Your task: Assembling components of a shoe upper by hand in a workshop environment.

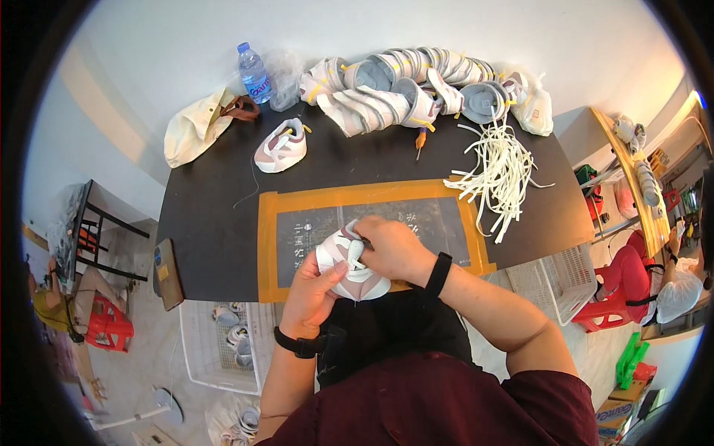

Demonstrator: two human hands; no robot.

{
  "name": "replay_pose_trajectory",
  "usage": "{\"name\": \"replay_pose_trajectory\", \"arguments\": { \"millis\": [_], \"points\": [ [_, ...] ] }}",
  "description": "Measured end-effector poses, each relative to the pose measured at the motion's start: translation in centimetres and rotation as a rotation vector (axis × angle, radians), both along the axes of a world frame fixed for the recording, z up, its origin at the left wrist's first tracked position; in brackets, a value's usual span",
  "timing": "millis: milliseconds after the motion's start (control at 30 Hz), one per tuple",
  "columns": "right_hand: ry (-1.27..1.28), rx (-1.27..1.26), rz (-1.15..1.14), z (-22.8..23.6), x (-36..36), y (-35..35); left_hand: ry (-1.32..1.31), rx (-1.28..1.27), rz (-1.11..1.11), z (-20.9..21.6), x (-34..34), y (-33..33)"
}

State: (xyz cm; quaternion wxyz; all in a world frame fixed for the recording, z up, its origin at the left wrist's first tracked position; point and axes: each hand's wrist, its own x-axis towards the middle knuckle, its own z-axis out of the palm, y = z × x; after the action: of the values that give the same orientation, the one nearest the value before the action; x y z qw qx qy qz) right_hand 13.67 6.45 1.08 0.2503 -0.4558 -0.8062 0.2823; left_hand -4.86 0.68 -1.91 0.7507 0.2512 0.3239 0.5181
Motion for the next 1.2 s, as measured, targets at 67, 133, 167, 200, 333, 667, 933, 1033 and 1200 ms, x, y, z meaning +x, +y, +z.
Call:
{"name": "replay_pose_trajectory", "arguments": {
  "millis": [67, 133, 167, 200, 333, 667, 933, 1033, 1200],
  "points": [
    [-0.033, -0.019, -0.009, 0.2, -0.2, 0.1, 0.036, 0.014, 0.013, -0.1, 0.0, 0.0],
    [-0.067, -0.035, -0.022, 0.3, -0.2, 0.2, 0.052, 0.016, 0.005, 0.3, 0.1, 0.0],
    [-0.084, -0.037, -0.030, 0.2, -0.3, 0.3, 0.070, 0.021, -0.003, 0.4, 0.1, 0.0],
    [-0.102, -0.038, -0.038, 0.2, -0.4, 0.4, 0.068, 0.022, -0.004, 0.4, 0.1, 0.0],
    [-0.122, -0.026, -0.065, -0.1, -0.5, 0.3, 0.099, 0.048, -0.013, 0.3, 0.2, 0.1],
    [0.379, -0.166, -0.150, 2.7, 3.8, -4.5, -0.256, 0.107, 0.140, 0.5, -0.3, -2.2],
    [0.290, 0.320, -0.013, 2.3, 4.1, -10.0, -0.218, 0.189, 0.129, 1.2, -0.7, -3.8],
    [0.407, 0.256, -0.122, 1.3, 4.2, -9.2, 0.544, 0.546, 0.110, 4.7, -1.5, -3.6],
    [0.450, 0.252, -0.180, 2.5, 3.3, -8.4, 1.416, 1.051, 0.045, 7.1, 1.7, -1.5]
  ]
}}
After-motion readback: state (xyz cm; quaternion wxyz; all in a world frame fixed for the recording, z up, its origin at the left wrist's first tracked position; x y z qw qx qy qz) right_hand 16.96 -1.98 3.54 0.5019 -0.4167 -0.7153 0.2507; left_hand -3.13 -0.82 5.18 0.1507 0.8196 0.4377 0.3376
